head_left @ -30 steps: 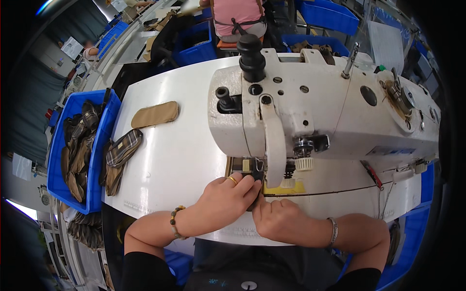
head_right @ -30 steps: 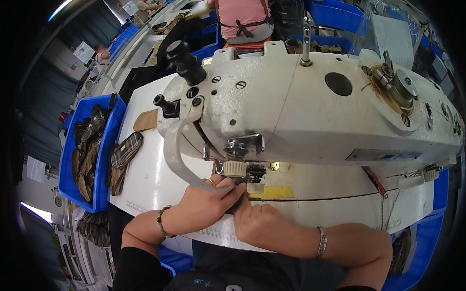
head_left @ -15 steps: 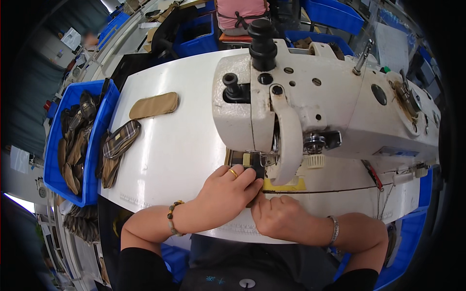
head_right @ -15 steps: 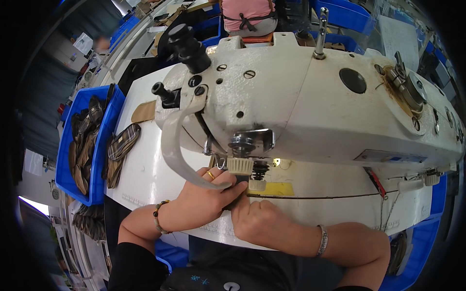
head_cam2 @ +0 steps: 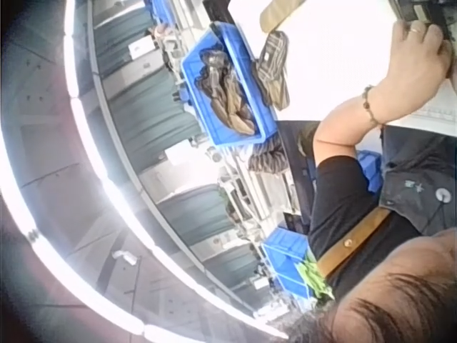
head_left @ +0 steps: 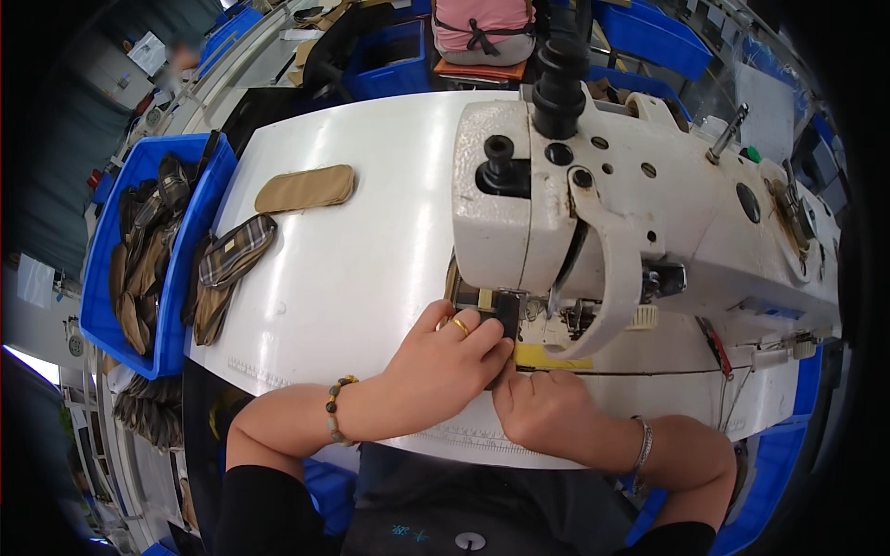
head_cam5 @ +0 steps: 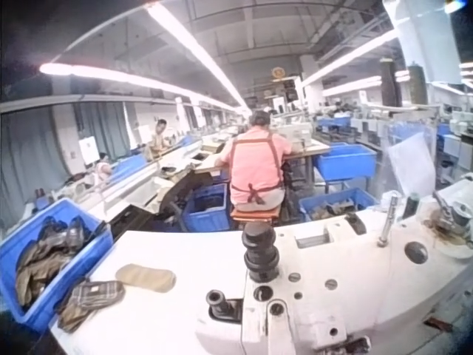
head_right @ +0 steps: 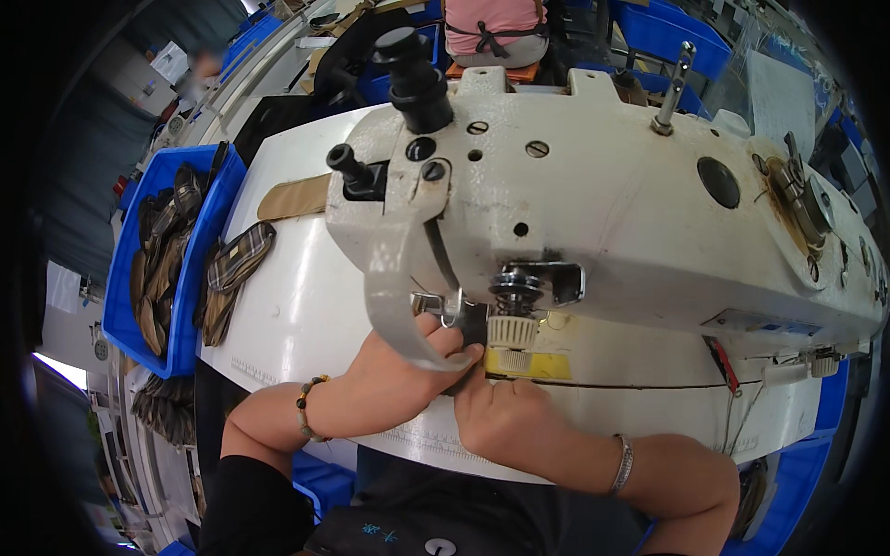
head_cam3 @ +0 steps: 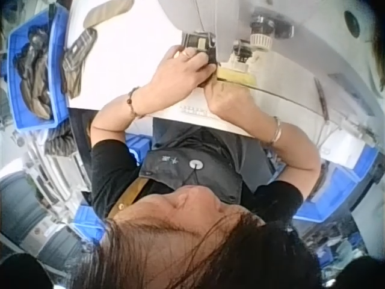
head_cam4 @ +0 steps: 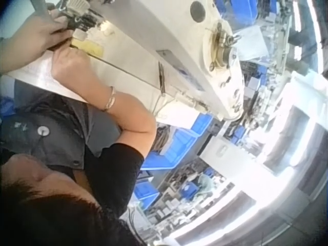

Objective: Using a sewing machine to stitch together components of a leather bag.

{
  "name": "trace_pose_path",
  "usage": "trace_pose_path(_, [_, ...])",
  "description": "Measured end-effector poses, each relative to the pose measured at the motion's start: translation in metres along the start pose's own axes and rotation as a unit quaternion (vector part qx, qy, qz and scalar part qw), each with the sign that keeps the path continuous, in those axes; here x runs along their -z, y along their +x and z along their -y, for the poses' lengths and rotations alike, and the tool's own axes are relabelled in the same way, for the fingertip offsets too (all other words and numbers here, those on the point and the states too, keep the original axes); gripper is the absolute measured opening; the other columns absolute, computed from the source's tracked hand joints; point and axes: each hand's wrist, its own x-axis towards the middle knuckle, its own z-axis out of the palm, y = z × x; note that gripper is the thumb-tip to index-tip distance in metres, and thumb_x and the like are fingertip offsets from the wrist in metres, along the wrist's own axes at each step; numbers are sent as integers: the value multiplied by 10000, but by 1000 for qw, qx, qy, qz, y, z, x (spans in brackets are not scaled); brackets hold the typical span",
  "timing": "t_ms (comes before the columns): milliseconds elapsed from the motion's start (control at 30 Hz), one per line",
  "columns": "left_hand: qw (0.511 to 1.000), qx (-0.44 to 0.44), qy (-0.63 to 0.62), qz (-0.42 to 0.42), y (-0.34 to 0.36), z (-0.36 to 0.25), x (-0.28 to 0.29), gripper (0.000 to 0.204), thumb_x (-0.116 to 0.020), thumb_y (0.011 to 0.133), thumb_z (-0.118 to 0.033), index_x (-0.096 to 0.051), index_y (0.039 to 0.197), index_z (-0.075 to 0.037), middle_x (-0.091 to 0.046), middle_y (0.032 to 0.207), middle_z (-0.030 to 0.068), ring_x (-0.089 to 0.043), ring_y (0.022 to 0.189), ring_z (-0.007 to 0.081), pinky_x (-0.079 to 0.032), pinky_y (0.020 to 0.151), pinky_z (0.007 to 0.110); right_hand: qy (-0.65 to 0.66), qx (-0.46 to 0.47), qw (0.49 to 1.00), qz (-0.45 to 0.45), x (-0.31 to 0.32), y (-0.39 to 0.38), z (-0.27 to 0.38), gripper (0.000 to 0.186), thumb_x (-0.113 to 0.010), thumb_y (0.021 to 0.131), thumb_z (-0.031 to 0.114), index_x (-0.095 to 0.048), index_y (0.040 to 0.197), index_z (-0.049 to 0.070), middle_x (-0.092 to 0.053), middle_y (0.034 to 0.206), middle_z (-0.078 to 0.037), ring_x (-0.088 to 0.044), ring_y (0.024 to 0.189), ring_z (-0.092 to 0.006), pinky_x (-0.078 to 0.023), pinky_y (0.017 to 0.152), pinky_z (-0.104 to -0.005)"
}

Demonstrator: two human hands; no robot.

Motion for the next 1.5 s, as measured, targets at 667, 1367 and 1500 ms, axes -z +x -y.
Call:
trace_pose_path(667, [975,-22,23,-220,16,30,-5,230,-700,707,-147,-744,933,-138,-573,837,-31,-605,856,156,-422,1081,487,93,-177,979,-40,-16,5,-38,257,-790,711,203,-714,898,43,-643,783,-66,-661,721,-254,-542,726,-470])
trace_pose_path(1367, [952,-27,-8,-306,23,36,-34,238,-744,589,-102,-667,811,-139,-556,744,-31,-611,684,152,-479,926,411,113,-166,969,-143,-30,12,-48,222,-742,752,71,-662,956,37,-652,785,-86,-661,654,-259,-504,538,-378])
trace_pose_path(1500, [951,-10,-23,-307,25,37,-34,219,-753,631,-139,-580,764,-118,-530,765,9,-583,670,187,-509,870,384,87,-136,978,-132,-28,12,-47,221,-710,773,54,-633,976,14,-646,830,-93,-653,666,-257,-497,535,-380])
